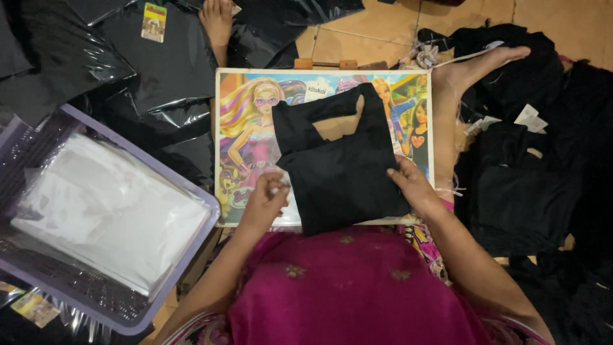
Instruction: The person repeatedly folds black garments and places them into clear plastic bags. They smooth the items inside the bags and set the packaged units aside on a pile to the left.
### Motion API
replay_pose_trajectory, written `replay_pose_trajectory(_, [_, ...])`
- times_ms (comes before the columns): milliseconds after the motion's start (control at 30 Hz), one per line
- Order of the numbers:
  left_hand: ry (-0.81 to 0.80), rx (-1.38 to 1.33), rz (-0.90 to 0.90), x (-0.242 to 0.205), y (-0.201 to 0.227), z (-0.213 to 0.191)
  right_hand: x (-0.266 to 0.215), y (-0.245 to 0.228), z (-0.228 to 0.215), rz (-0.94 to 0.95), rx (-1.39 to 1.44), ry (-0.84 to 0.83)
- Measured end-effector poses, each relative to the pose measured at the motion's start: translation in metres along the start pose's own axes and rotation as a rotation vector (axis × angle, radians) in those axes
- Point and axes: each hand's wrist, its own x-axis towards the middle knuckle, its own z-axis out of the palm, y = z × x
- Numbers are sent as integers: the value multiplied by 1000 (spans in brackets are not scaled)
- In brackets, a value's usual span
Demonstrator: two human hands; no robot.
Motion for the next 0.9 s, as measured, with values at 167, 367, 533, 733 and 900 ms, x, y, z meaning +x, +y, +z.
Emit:
replay_pose_trajectory(167, [-145, -2, -145, -19, -22, -15, 11, 18, -8, 135, 268, -14])
replay_pose_trajectory(367, [-275, -166, -252, -38, -19, 12, 16, 39, -14, 249, 499, 32])
replay_pose_trajectory(533, [-287, -426, -331, -45, 7, 31, 19, 40, -20, 190, 424, 34])
replay_pose_trajectory(733, [-233, -619, -387, -30, 0, 49, 15, 32, -24, 42, 136, 35])
replay_pose_trajectory(900, [-176, -403, -368, -16, 14, 55, 6, 10, -25, 49, -64, 49])
